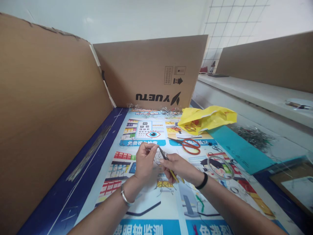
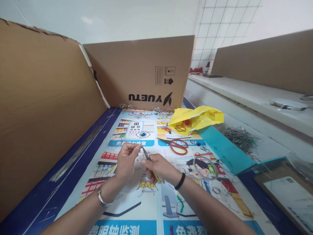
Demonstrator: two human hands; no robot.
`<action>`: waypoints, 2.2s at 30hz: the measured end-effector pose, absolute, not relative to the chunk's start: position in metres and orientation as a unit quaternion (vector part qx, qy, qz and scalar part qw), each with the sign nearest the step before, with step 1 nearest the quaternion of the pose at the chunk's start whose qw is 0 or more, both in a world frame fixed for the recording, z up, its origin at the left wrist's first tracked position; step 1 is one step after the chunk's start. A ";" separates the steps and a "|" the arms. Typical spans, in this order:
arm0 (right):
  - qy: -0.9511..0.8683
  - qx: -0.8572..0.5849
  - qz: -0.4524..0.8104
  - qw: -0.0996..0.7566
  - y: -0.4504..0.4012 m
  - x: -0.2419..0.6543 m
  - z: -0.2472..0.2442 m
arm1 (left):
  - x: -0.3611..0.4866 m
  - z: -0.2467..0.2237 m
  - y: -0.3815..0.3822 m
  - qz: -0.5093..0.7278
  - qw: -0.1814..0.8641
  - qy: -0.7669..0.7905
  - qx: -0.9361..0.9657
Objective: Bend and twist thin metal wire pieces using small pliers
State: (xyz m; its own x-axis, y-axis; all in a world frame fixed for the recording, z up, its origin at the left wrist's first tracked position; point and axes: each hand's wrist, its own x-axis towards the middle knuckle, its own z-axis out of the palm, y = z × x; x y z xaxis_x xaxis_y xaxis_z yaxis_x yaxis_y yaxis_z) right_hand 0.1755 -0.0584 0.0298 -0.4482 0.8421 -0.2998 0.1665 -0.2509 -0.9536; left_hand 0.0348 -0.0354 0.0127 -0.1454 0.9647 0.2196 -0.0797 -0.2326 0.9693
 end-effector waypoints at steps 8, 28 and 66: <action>-0.597 -0.453 0.616 0.241 -0.059 0.172 0.027 | 0.036 0.016 -0.038 0.592 0.440 0.453 0.501; -0.631 -0.522 0.525 0.232 -0.055 0.178 0.042 | 0.029 0.019 -0.034 0.589 0.414 0.444 0.533; -0.521 -0.502 0.632 0.277 -0.058 0.167 0.024 | 0.039 0.010 -0.037 0.608 0.460 0.465 0.450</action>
